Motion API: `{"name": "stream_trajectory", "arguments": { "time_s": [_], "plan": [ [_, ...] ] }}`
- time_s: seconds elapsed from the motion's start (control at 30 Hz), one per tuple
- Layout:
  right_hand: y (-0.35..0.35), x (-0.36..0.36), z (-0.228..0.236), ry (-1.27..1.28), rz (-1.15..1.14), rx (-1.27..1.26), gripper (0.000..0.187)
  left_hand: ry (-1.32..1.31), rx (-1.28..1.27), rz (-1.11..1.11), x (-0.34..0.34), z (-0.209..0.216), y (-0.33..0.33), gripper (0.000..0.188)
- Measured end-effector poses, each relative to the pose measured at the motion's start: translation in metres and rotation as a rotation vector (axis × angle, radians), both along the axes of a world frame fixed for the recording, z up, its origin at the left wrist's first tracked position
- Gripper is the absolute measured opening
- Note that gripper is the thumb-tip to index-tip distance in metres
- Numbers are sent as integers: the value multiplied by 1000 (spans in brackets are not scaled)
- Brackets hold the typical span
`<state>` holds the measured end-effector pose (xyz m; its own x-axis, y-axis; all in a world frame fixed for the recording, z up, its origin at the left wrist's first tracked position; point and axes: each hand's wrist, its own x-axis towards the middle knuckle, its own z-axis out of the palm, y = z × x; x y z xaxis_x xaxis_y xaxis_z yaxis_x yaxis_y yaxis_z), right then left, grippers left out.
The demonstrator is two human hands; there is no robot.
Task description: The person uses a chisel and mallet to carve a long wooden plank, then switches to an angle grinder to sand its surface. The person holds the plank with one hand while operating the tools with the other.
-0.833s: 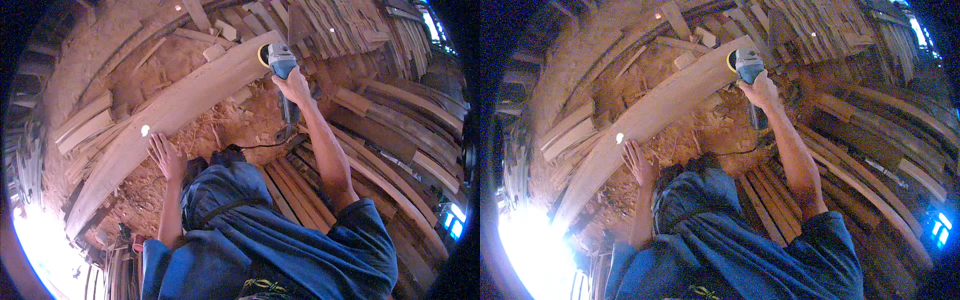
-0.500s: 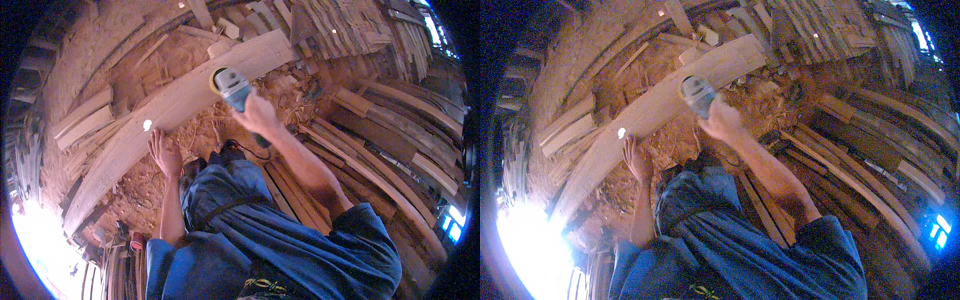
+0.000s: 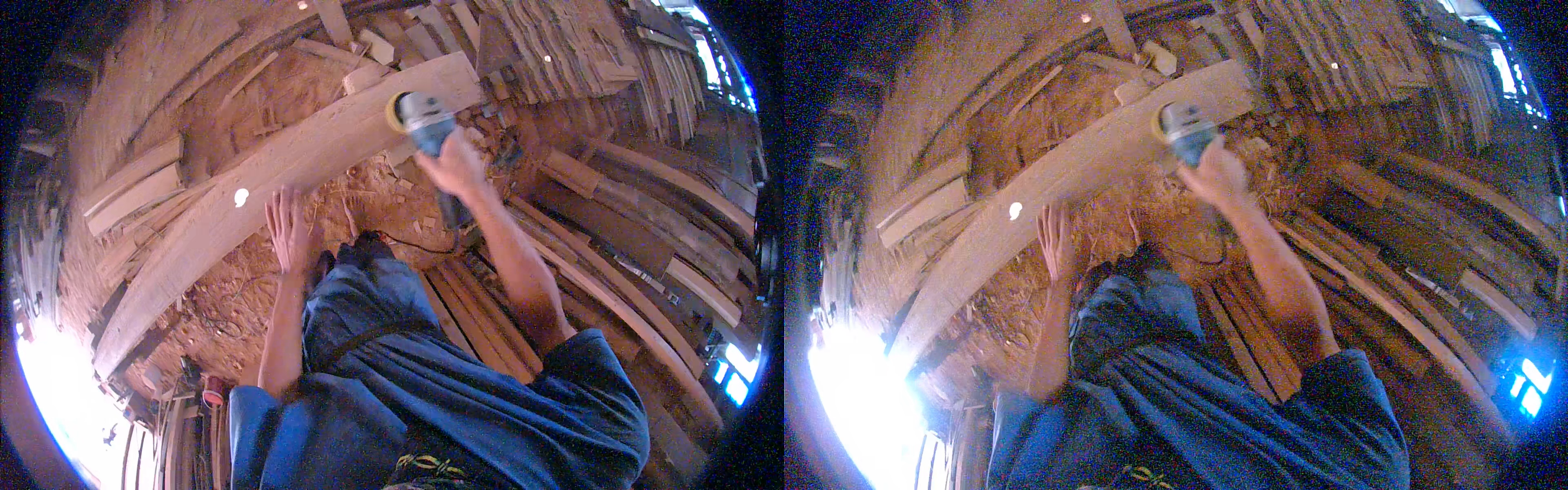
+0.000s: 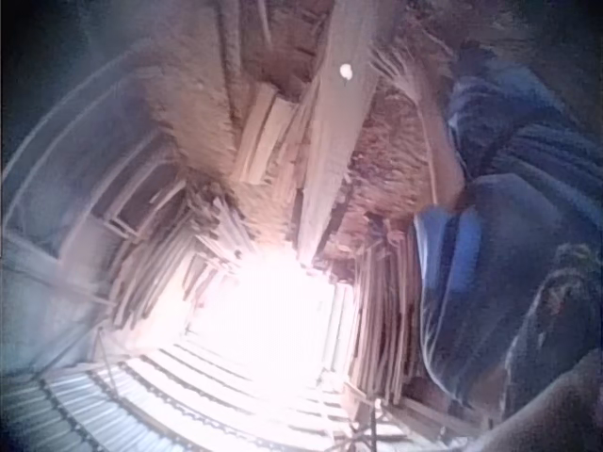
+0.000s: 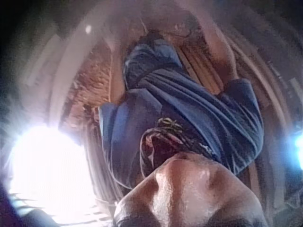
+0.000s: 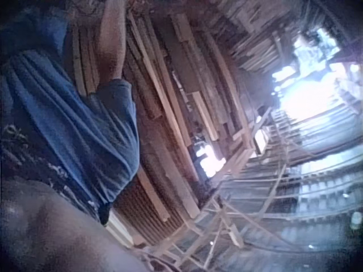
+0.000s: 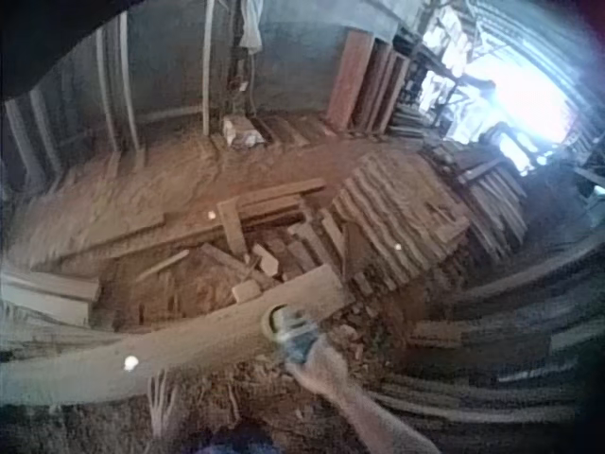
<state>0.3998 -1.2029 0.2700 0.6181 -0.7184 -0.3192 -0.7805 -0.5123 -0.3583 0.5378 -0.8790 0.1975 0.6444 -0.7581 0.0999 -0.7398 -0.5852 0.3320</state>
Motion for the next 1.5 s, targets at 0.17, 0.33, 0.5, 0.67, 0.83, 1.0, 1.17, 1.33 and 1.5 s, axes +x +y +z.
{"name": "stream_trajectory", "arguments": {
  "time_s": [0.17,0.33,0.5,0.67,0.83,1.0,1.17,1.33,1.5],
  "plan": [
    [-82,-7,-5,28,-179,-23,87,3,184,-12,-4,0,-9,90],
    [-52,11,-7,-30,-42,-47,83,27,262,6,0,9,0,90],
    [35,45,-4,4,93,-35,78,63,275,103,7,14,35,80],
    [118,73,4,-24,236,38,74,26,158,210,15,8,81,85],
    [198,103,9,-50,390,77,69,-7,188,334,20,6,136,83],
    [238,118,17,-95,581,147,68,-9,230,413,21,13,174,82],
    [175,97,16,-57,398,107,73,2,84,524,1,7,195,81],
    [49,47,11,48,62,-14,75,516,-115,808,-46,-84,248,70],
    [-50,10,2,-3,-154,-43,82,923,119,665,-91,-171,318,50]
  ]
}}
